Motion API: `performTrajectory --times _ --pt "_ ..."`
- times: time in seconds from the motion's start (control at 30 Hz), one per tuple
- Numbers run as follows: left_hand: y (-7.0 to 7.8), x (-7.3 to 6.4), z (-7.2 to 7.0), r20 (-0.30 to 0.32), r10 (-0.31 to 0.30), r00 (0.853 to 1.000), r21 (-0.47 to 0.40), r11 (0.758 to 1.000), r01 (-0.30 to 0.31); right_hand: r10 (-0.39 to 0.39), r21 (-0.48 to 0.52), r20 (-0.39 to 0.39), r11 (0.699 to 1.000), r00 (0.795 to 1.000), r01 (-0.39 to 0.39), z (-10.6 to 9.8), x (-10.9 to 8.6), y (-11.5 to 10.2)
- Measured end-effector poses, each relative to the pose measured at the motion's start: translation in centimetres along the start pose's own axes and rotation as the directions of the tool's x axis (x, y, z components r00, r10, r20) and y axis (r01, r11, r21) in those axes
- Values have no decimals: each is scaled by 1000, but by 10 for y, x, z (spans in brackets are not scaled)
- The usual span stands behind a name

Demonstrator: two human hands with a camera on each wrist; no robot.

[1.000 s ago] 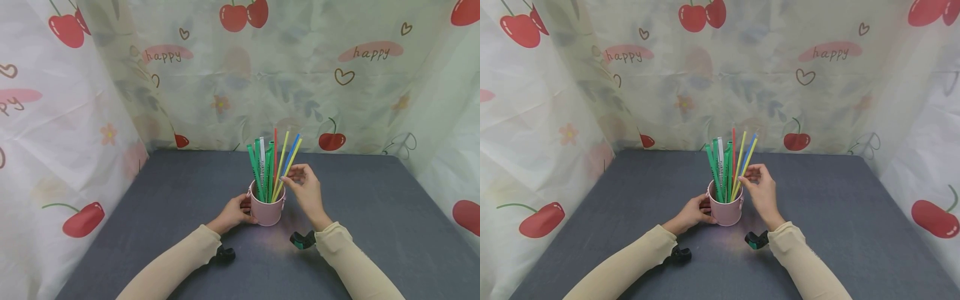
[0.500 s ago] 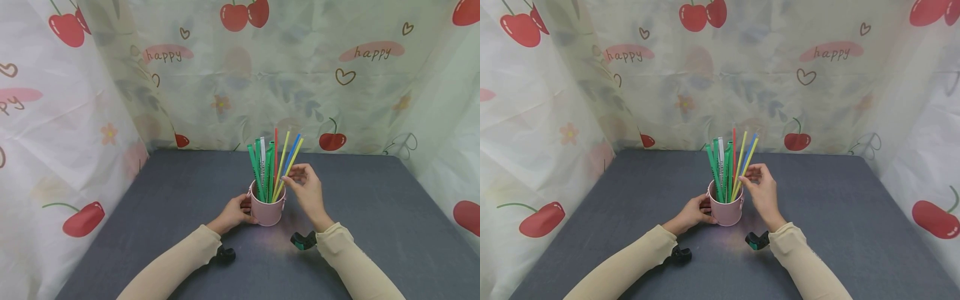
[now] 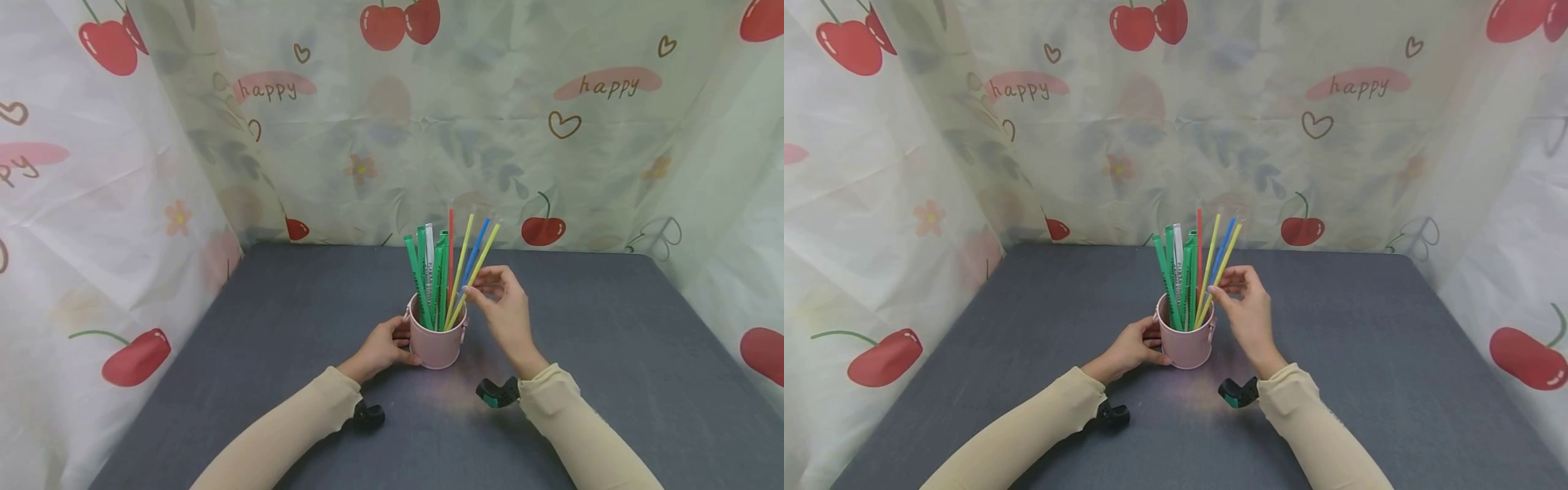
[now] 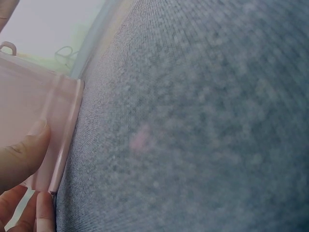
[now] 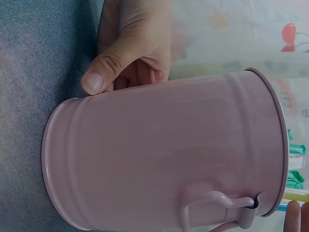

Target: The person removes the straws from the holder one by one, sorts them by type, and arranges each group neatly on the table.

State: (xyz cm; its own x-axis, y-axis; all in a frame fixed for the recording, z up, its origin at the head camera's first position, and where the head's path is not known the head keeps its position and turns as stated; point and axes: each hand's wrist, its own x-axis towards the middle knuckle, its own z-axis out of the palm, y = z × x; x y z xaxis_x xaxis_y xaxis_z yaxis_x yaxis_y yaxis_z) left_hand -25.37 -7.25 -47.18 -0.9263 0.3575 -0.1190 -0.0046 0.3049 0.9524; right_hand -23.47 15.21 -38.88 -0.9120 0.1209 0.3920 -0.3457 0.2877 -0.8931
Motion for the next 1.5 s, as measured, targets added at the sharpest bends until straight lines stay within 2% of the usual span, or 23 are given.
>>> performTrajectory --times 0.27,0.4,1.5 --pt "-2 2 -1 1 0 1000 -7 1000 0 11 -25 0 1000 1000 -11 -2 -8 -33" --pt "-3 3 -1 -2 -2 1000 1 1000 2 -1 -35 -4 999 1000 1 -2 -10 -41" --pt "-1 1 0 0 -5 1000 2 1000 5 -90 40 -82 995 993 94 -15 -3 -51"
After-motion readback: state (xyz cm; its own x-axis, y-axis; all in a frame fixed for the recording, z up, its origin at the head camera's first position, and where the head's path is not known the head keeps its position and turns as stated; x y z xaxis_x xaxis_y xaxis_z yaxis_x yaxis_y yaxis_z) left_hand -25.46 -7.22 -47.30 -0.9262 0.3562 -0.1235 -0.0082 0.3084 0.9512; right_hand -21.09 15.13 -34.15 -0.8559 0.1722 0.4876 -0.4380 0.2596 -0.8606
